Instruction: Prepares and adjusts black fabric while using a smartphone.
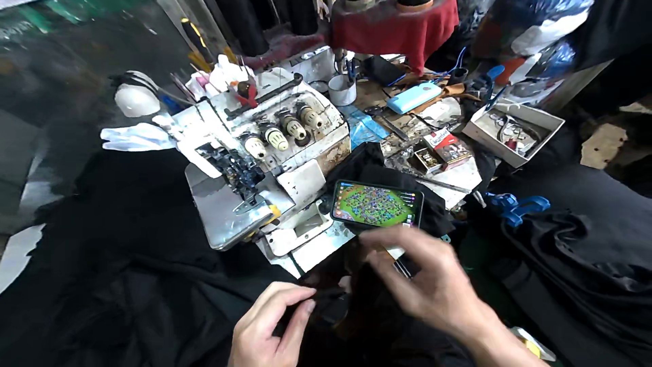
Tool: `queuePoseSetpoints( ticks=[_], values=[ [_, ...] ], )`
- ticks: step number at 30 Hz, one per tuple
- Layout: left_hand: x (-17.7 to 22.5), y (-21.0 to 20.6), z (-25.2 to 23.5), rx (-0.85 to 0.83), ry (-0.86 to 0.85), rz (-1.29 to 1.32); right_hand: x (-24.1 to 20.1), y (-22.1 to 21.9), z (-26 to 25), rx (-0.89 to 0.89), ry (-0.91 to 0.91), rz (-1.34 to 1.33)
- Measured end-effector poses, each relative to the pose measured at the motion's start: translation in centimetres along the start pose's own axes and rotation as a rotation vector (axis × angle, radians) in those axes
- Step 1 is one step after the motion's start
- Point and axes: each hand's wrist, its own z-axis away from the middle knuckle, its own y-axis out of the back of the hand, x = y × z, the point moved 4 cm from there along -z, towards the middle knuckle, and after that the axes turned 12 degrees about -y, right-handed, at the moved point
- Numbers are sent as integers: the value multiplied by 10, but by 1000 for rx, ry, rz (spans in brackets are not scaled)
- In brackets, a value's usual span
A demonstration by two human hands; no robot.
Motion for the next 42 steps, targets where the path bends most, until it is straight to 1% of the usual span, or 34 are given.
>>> queuePoseSetpoints(
  ticks=[2, 4, 6, 8, 12, 19, 30, 42],
  values=[
    [-13, 6, 5, 46, 30, 1, 3, 26, -19, 194, -22, 140],
    [-31, 8, 7, 117, 72, 12, 9, 40, -36, 278, -87, 254],
    [-45, 8, 6, 195, 131, 68, 15, 42, -48, 250, -164, 323],
    [-49, 10, 2, 243, 147, 126, 19, 37, -55, 204, -216, 328],
    [-52, 8, 3, 246, 147, 137, 23, 28, -62, 169, -285, 337],
    [-53, 8, 6, 224, 140, 112, 27, 21, -68, 163, -304, 383],
    [-54, 5, 6, 238, 115, 92, 29, 22, -66, 157, -334, 315],
    [-54, 5, 6, 241, 119, 90, 27, 22, -67, 161, -334, 314]
  ],
)
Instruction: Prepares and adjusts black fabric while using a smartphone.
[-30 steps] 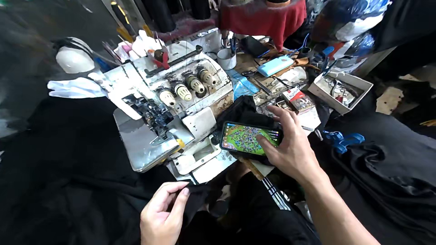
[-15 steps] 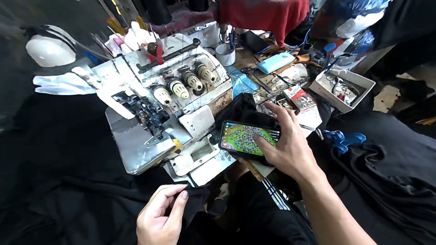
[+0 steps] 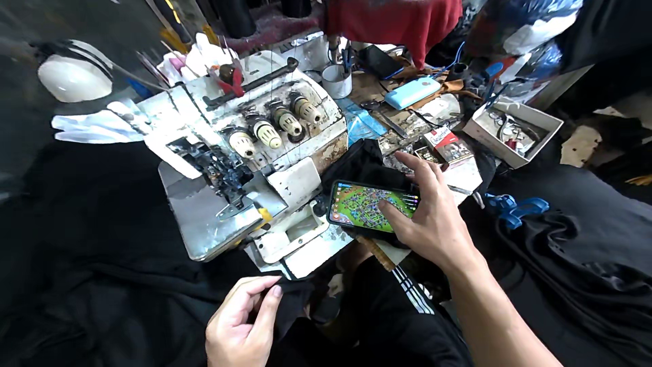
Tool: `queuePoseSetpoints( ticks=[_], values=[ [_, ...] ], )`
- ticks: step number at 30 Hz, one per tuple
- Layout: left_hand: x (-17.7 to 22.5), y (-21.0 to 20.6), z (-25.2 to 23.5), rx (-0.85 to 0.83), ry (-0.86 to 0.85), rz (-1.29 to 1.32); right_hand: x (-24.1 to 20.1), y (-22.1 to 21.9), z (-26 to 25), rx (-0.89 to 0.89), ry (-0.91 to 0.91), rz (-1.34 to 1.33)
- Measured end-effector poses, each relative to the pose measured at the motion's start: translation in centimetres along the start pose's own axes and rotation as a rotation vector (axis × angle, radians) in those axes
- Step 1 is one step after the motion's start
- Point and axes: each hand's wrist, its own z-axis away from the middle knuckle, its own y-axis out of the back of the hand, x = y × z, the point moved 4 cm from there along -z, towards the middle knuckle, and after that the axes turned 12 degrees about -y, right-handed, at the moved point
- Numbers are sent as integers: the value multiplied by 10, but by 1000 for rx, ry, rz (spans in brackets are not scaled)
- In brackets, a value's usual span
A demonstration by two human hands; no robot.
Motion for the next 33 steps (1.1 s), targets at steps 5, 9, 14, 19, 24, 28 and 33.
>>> queuePoseSetpoints(
  ticks=[5, 9, 14, 19, 24, 28, 33],
  values=[
    [0, 0, 0, -3, -1, -18, 0, -1, -2, 6, -2, 14],
    [-1, -1, 0, -17, -3, -24, 1, -3, -1, 7, 7, 21],
    [0, 0, 0, -8, -1, -22, -2, -9, -3, 23, 33, 62],
    [0, -1, 0, -4, -3, -28, 3, -3, -1, -17, -6, -18],
    [1, -2, -1, -5, -15, -31, 12, 5, 5, -23, -29, -133],
    [0, -1, -1, -7, -16, -35, 15, 6, 7, -31, -19, -159],
    [1, -2, 0, 5, -14, -40, 16, 4, 10, -50, 10, -144]
  ],
)
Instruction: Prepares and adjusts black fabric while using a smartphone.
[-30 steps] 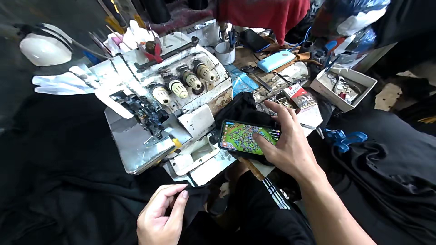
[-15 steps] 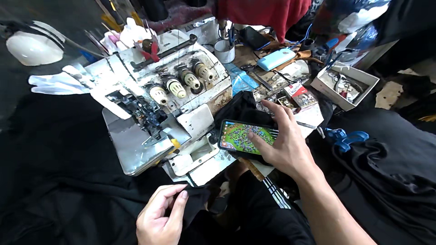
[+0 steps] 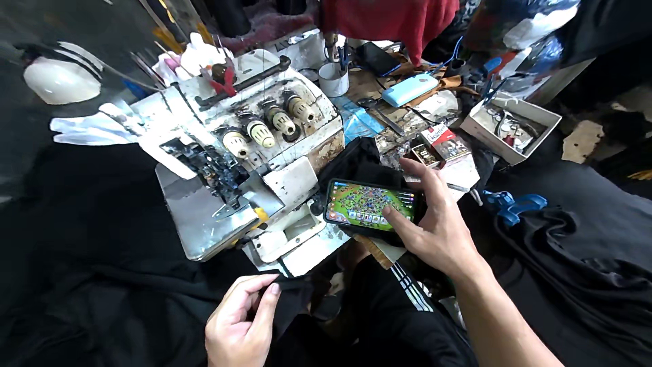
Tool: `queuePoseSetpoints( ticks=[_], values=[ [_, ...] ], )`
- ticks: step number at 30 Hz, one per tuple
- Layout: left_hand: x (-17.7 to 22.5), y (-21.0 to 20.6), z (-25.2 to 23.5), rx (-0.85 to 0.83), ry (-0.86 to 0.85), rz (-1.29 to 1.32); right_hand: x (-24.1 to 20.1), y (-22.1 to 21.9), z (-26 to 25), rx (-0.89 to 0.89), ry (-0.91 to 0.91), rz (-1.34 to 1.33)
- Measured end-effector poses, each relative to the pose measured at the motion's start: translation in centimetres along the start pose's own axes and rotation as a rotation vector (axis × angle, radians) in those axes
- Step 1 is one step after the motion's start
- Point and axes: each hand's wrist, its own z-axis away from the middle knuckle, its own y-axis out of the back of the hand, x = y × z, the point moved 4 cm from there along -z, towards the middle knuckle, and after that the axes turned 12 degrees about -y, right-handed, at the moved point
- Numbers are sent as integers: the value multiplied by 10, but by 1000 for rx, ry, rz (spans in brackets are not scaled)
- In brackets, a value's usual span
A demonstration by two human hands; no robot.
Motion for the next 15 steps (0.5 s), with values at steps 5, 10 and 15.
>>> queuePoseSetpoints(
  ticks=[5, 10, 15],
  values=[
    [2, -1, 0, -1, 0, -6, -2, -4, 1, 2, 2, 68],
    [2, -1, 0, 5, 2, -19, -10, -11, -1, 52, 43, 205],
    [3, -2, 0, 13, -2, -25, -17, -19, -3, 96, 50, 297]
  ],
)
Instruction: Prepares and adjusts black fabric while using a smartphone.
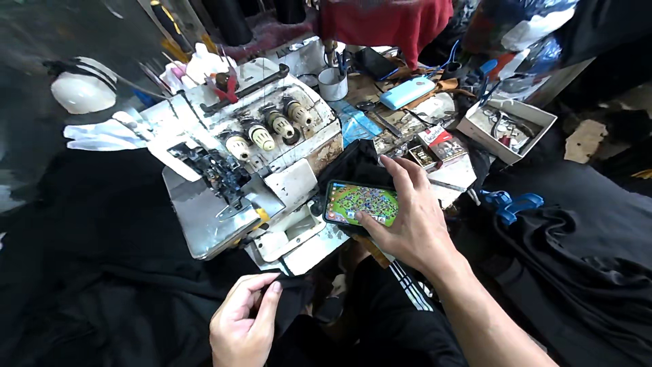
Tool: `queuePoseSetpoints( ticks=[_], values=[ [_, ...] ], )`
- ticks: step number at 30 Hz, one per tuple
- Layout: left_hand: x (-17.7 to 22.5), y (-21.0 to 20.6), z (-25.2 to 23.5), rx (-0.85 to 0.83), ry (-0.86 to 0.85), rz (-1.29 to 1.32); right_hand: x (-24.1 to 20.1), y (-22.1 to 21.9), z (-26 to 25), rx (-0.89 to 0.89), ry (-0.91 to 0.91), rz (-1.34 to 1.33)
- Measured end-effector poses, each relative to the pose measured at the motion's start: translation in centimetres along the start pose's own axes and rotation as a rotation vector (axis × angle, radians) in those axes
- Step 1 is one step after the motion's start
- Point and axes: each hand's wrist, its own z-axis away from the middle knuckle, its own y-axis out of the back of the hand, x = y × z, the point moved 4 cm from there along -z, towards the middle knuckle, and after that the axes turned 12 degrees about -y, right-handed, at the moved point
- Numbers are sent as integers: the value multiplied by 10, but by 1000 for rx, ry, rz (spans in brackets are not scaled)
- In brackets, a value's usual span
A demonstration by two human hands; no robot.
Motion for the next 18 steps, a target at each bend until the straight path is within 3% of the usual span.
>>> queuePoseSetpoints(
  ticks=[18],
  values=[
    [0, 0, 0, -3, 7, -16, 43, 17, 11, -83, -63, -375]
  ],
)
